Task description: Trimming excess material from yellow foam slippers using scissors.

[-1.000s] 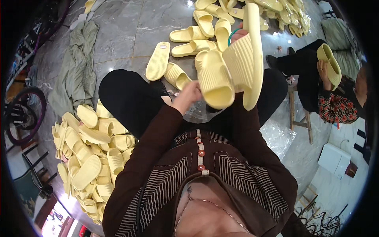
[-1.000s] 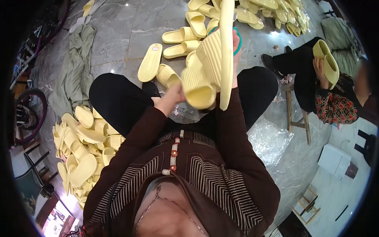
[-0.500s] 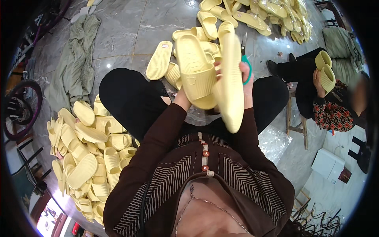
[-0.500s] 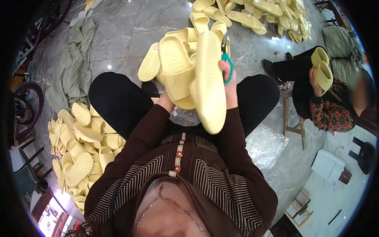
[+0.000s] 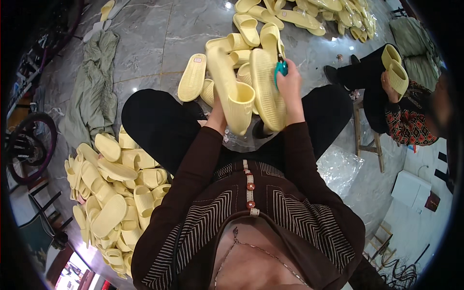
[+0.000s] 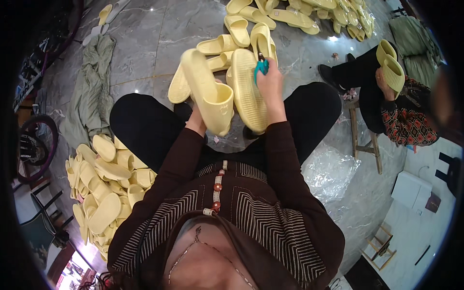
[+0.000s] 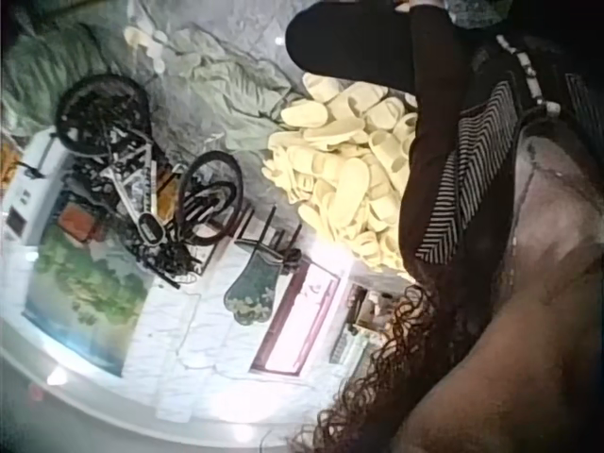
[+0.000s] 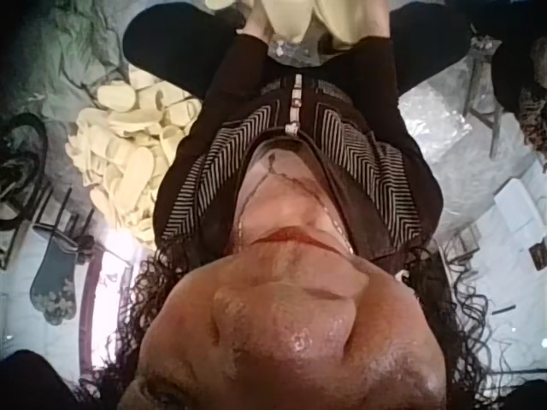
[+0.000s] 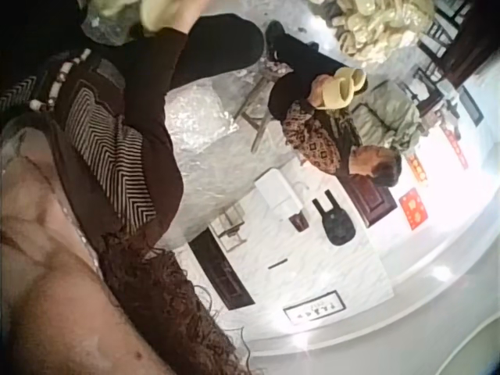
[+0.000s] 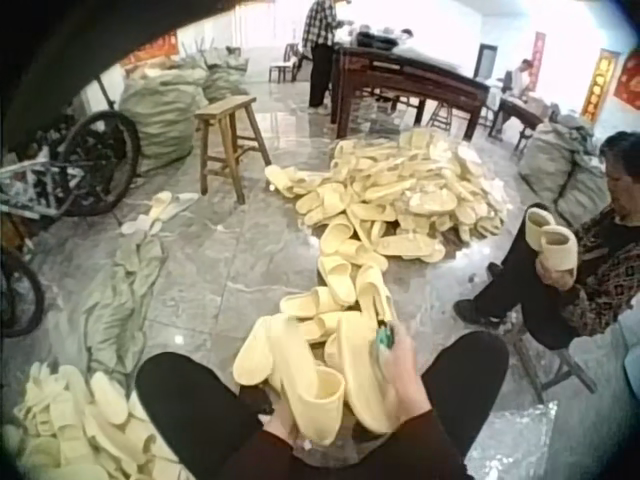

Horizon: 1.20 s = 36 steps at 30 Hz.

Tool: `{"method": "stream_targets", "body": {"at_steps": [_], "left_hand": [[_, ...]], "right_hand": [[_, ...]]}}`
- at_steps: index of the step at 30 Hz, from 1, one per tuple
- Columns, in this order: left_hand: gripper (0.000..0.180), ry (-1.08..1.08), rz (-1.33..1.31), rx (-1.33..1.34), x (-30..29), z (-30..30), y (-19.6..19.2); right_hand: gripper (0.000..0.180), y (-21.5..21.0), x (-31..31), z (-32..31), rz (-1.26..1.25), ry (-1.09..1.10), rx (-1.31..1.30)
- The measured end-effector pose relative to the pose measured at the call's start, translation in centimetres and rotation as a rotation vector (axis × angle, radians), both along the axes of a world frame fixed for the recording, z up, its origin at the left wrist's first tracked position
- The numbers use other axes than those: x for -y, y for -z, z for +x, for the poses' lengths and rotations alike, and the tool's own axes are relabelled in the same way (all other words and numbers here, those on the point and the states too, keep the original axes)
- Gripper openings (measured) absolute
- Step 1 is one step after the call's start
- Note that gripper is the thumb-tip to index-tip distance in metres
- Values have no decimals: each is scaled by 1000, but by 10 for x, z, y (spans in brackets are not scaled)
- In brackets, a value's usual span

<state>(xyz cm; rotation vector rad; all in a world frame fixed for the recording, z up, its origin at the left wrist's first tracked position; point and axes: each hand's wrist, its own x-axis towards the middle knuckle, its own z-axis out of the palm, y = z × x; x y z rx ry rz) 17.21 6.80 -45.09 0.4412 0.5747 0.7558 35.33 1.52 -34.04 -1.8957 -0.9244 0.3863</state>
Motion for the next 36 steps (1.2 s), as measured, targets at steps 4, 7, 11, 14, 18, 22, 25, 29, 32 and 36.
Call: {"method": "stream_targets", "body": {"at_steps": [4, 7, 11, 14, 18, 22, 25, 29, 32, 36], "left_hand": [[28, -68, -93, -302, 13, 27, 1], [29, -97, 75, -557, 22, 24, 38], [30, -195, 400, -843, 32, 16, 72], [29, -311, 243, -906, 19, 33, 14], [24, -294, 148, -611, 9, 21, -38], [20, -370, 395, -666, 5, 15, -73], [22, -252, 940, -608, 12, 21, -85], [23, -123, 842, -673, 16, 26, -83], [22, -223, 975, -750, 19, 27, -91], [19, -392, 1212, -898, 19, 27, -89]], "right_hand": [[37, -12, 3, -48, 234, -28, -824], [40, 23, 12, -90, 123, -112, -256], [39, 20, 14, -95, -49, -189, -79], [39, 44, 8, -60, 14, -72, -181], [38, 29, 8, -26, 138, 88, -659], [38, 16, 3, -23, 264, 165, -829], [38, 11, 3, -29, 288, 142, -788], [37, -6, 8, -40, 238, 52, -695], [37, -12, 9, -48, 178, 21, -606], [38, -12, 7, -59, 255, 12, -580]]}}
